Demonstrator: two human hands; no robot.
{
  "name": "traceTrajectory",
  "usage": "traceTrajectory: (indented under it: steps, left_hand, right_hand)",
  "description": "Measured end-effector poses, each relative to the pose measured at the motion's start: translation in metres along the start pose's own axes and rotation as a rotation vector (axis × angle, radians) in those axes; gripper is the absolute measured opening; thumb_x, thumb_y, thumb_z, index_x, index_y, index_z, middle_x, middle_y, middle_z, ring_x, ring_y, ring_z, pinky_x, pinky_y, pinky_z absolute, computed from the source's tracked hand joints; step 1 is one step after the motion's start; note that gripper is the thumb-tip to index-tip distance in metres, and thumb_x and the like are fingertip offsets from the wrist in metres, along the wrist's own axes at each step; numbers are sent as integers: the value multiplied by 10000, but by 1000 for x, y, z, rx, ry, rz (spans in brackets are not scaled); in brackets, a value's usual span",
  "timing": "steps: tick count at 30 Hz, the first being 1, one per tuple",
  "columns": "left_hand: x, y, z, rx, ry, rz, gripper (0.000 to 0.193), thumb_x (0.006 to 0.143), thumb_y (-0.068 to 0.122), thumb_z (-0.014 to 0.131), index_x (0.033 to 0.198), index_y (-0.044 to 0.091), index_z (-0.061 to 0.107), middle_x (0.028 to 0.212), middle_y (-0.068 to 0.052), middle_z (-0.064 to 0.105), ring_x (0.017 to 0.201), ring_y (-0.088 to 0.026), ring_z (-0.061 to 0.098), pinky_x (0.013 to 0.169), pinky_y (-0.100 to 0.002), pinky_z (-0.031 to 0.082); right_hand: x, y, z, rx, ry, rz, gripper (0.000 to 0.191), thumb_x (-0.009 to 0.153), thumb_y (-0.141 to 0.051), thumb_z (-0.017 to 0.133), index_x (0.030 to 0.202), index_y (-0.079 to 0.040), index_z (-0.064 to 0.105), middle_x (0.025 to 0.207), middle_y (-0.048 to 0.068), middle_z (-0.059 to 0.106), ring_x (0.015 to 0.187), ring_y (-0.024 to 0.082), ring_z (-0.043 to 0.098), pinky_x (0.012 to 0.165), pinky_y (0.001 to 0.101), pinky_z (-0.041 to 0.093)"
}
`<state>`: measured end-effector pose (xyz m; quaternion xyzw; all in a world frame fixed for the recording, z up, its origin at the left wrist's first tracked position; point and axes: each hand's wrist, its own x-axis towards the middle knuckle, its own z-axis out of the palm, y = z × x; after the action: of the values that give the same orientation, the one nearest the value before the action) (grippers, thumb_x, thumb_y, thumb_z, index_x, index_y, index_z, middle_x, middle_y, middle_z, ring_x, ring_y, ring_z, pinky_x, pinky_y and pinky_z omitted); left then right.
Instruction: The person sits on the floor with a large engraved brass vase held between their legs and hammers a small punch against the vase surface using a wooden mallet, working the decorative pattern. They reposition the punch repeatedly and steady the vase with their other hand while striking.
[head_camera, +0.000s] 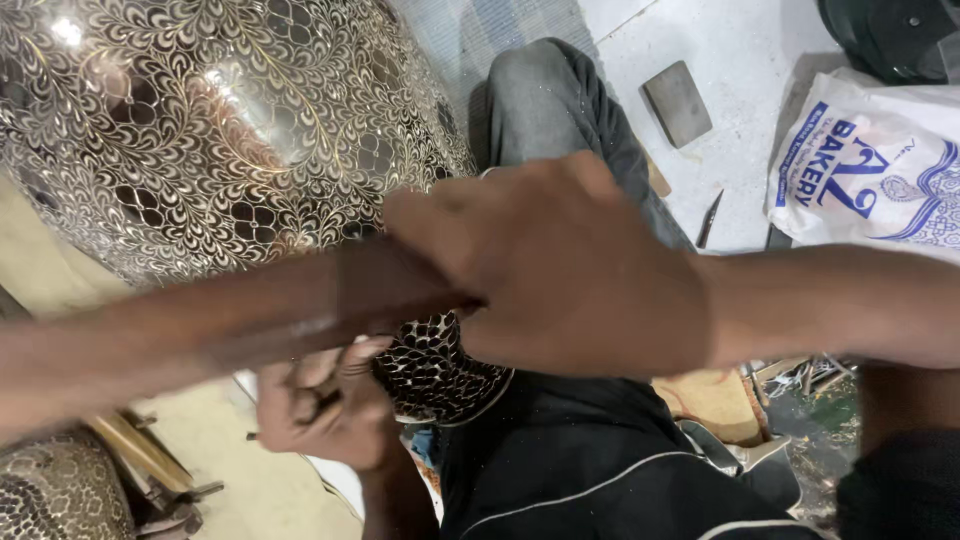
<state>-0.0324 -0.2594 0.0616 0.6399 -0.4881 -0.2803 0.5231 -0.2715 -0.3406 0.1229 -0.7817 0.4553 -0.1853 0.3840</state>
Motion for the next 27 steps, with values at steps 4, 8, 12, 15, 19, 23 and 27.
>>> traceTrajectory:
  steps: [4, 8, 12, 15, 19, 23, 27]
  left_hand:
    - [4, 14, 17, -198, -93, -113, 291, 927, -198, 620, 1186, -68, 588, 994, -125, 716, 807, -193, 758, 744, -325, 707]
    - [6, 5, 22, 264, -267, 389, 200, 953, -182, 617, 1152, -188, 605, 962, -256, 746, 786, -277, 789, 661, -305, 646]
    - [-14, -8, 17, 208, -241, 239, 167, 997, -181, 558, 1161, -200, 580, 998, -250, 703, 902, -290, 762, 774, -341, 703]
    - [-25, -23, 16, 163, -61, 220, 68, 995, -168, 582, 1059, -161, 605, 872, -144, 645, 736, -177, 689, 742, -342, 681]
    - [-35, -42, 5, 142, -53, 262, 120, 986, -62, 663, 1074, -132, 625, 922, -120, 656, 729, -147, 669, 762, -313, 637]
    - [-42, -63, -14, 185, -109, 284, 204, 971, 26, 743, 1102, -104, 654, 995, -131, 699, 776, -163, 651, 770, -271, 571]
    - [-43, -75, -23, 470, 15, 184, 74, 934, 21, 792, 951, -22, 734, 807, -68, 720, 598, -115, 519, 573, -209, 412]
  right_hand:
    - [-4, 20, 18, 448, -133, 318, 380, 725, -269, 664, 1068, -108, 636, 603, -19, 590, 427, 172, 570, 496, 440, 483]
    - [-11, 35, 25, 201, 186, -23, 413, 729, -233, 701, 1081, -27, 637, 633, 50, 600, 521, 193, 598, 558, 446, 489]
    - [-15, 36, 21, 237, 70, 152, 485, 666, -203, 683, 1118, -27, 665, 632, 53, 648, 431, 165, 603, 432, 368, 464]
    - [-13, 24, 10, 305, 120, 111, 416, 698, -144, 676, 1101, -45, 663, 704, 36, 687, 465, 145, 637, 420, 333, 485]
    - [-8, 2, -18, 180, 129, -152, 349, 604, -119, 742, 909, -40, 594, 689, 67, 650, 556, 206, 660, 465, 393, 473]
    - [-4, -18, -25, -341, 14, -119, 253, 763, -164, 747, 970, -77, 630, 655, 55, 614, 514, 222, 634, 417, 405, 458]
    - [-9, -17, -17, -477, 64, -76, 172, 807, -166, 727, 916, -95, 615, 657, 50, 611, 541, 219, 647, 430, 386, 472]
